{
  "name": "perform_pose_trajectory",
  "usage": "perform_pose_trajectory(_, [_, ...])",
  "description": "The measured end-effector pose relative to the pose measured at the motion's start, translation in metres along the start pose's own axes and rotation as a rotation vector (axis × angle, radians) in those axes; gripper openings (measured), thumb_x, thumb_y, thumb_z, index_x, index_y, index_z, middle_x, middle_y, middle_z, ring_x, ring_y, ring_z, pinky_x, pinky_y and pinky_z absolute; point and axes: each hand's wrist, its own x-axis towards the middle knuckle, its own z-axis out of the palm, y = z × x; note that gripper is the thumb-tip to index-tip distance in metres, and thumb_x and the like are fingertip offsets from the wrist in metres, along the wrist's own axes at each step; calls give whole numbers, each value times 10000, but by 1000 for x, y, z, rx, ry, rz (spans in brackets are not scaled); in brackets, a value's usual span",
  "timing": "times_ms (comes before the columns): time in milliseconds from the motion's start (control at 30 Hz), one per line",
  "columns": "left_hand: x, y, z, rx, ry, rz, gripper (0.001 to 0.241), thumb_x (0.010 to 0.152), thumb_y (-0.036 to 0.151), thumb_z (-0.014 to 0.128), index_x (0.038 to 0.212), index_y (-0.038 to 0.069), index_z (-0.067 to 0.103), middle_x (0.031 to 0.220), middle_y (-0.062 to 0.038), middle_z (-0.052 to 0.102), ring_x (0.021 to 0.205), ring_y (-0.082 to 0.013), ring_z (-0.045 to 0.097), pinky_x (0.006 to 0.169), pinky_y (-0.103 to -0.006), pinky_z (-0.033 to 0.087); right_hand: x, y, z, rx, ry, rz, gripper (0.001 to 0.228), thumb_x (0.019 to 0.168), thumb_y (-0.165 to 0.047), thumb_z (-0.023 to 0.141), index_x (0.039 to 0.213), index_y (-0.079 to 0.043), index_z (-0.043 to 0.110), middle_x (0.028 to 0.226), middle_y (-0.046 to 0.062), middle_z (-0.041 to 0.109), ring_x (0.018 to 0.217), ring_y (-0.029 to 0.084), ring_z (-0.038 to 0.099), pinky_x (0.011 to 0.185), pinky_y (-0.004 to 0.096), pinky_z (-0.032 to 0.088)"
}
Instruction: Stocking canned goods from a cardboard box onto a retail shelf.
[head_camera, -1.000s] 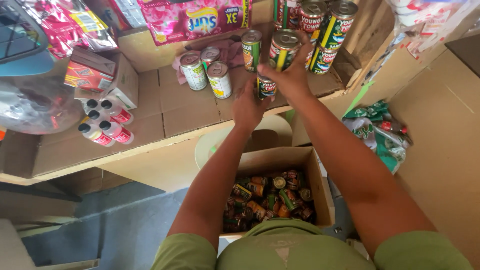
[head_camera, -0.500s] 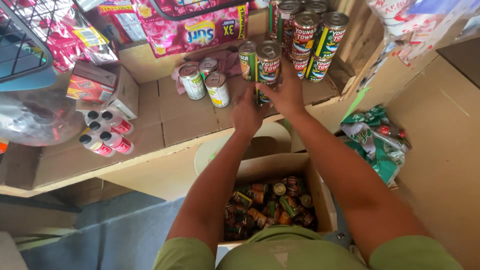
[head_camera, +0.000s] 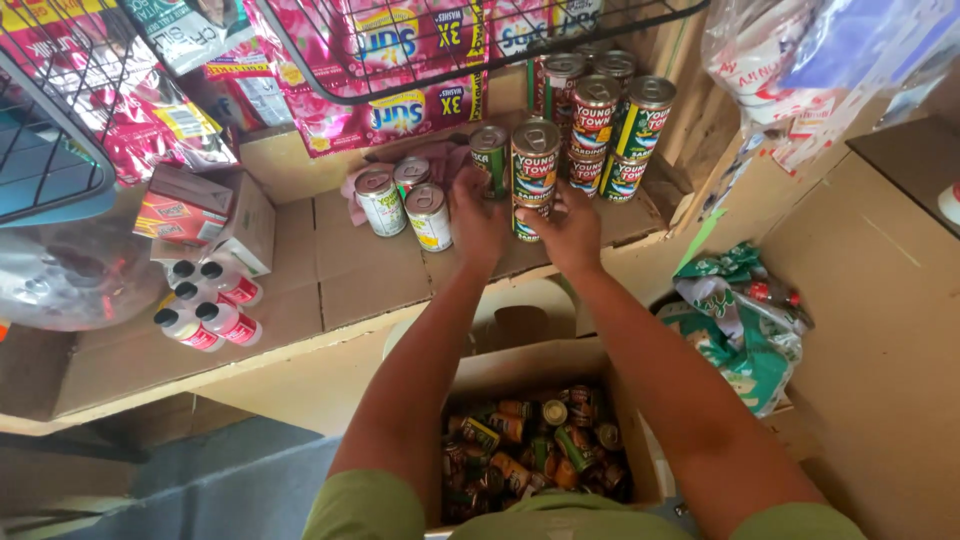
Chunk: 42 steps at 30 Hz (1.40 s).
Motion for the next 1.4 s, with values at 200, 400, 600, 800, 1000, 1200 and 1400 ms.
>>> perform_pose_trajectory(200, [36,40,-12,107,28,-296,922,868,258,763,1602,136,217,1339,-221,633,1204,-415,626,987,-511,499,-15,12,-6,-14,-78,198,574,791,-134,854,1312,-58,624,1111,46,748,1007,149,731,849,323,598])
perform_pose_trajectory(400, [58,-13,6,315,-39,-453,711,873,262,731,1450,105,347,1292,-240,636,1145,-430,656,937,-546,536,-10,26,-3,-111,-28,138,492,791,-122,876,1227,-36,664,1063,79,759,957,161,748,828,327,610])
perform_pose_trajectory(600, [61,-8,-28,369,105,-619,563,896,257,675,1372,141,395,1336,-222,626,1160,-430,658,905,-568,543,4,12,-2,-190,-31,160,551,768,-128,875,1265,-48,651,1003,92,778,880,198,758,793,329,590])
perform_pose_trajectory(800, [56,-11,-69,429,248,-627,862,803,531,784,1428,145,333,1344,-234,576,1188,-457,592,947,-556,494,17,29,8,-213,-34,33,542,758,-122,887,1245,-63,657,1000,102,769,898,228,744,812,359,571])
perform_pose_trajectory(1000, [43,-27,-80,451,320,-582,869,845,536,760,1492,143,332,1410,-235,550,1237,-460,581,957,-574,499,40,44,24,-392,-60,39,469,772,-167,884,1178,-65,672,1007,132,767,918,318,734,813,429,562])
perform_pose_trajectory(1200, [0,-11,-43,423,383,-256,708,850,370,783,1381,93,407,1320,-267,538,1153,-481,586,935,-545,511,57,60,40,-572,0,-3,518,750,-269,896,1168,-53,679,1039,191,735,945,422,683,819,508,538])
perform_pose_trajectory(1400, [14,22,9,13,130,-157,594,852,228,722,1397,115,514,1293,-178,628,1061,-342,671,892,-459,549,44,76,42,-536,76,-49,418,795,-216,844,1145,-68,670,1057,199,697,990,427,648,867,514,523])
